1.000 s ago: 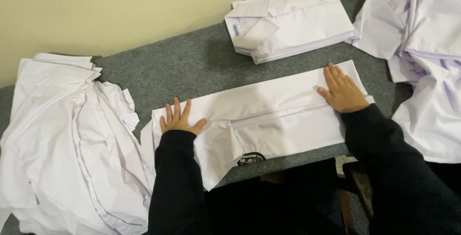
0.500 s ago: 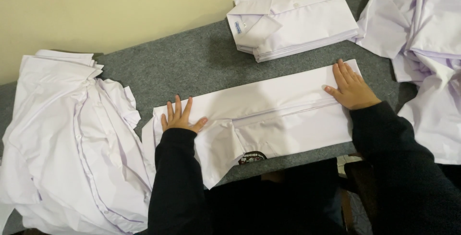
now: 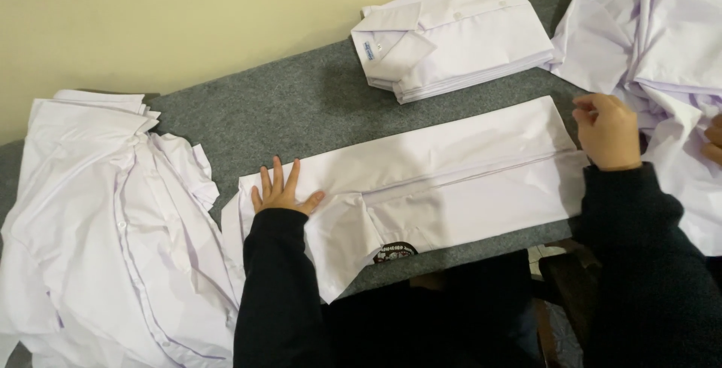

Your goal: A person is neatly folding a white collared shirt on a padded work surface, smoothing out wrinkles as they go.

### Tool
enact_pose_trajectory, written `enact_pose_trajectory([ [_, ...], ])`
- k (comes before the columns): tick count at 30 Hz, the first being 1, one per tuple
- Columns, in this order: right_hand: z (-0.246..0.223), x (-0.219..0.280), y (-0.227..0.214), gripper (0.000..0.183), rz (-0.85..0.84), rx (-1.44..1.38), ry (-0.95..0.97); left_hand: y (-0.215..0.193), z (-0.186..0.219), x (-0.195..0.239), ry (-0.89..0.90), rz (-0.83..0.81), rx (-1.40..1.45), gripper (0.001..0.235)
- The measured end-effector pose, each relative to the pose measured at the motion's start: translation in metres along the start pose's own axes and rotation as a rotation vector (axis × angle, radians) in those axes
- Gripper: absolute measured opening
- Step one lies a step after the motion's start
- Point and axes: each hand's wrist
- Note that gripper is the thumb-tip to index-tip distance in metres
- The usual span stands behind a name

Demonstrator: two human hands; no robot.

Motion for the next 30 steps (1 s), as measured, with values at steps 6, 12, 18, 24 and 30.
enact_pose_trajectory([
  [6,-0.007,-0.014,-0.026,0.023,-0.467,0.168,0.388,0.003,-0.001,-0.002,0.004,0.006,-0.008,0.099],
  [12,-0.033,-0.031,-0.026,0.036,-0.656,0.318,0.467,0.002,-0.001,-0.001,0.006,-0.001,-0.023,0.099],
  [18,-0.062,-0.049,-0.031,0.055,-0.747,0.279,0.596,0.003,-0.002,-0.001,0.011,0.012,-0.010,0.099],
  [24,-0.062,-0.047,-0.029,0.051,-0.700,0.160,0.574,0.002,-0.001,0.001,0.009,0.020,0.002,0.098],
  [30,-0.047,-0.041,-0.020,0.044,-0.673,0.177,0.570,0.002,0.000,0.000,0.003,0.014,0.003,0.098],
])
Point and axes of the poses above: each hand's wrist, its own x-axis away from the middle knuckle, its own y-axis out of the palm, z = x × y, and after that the axes turned 11 degrees about z, right-handed
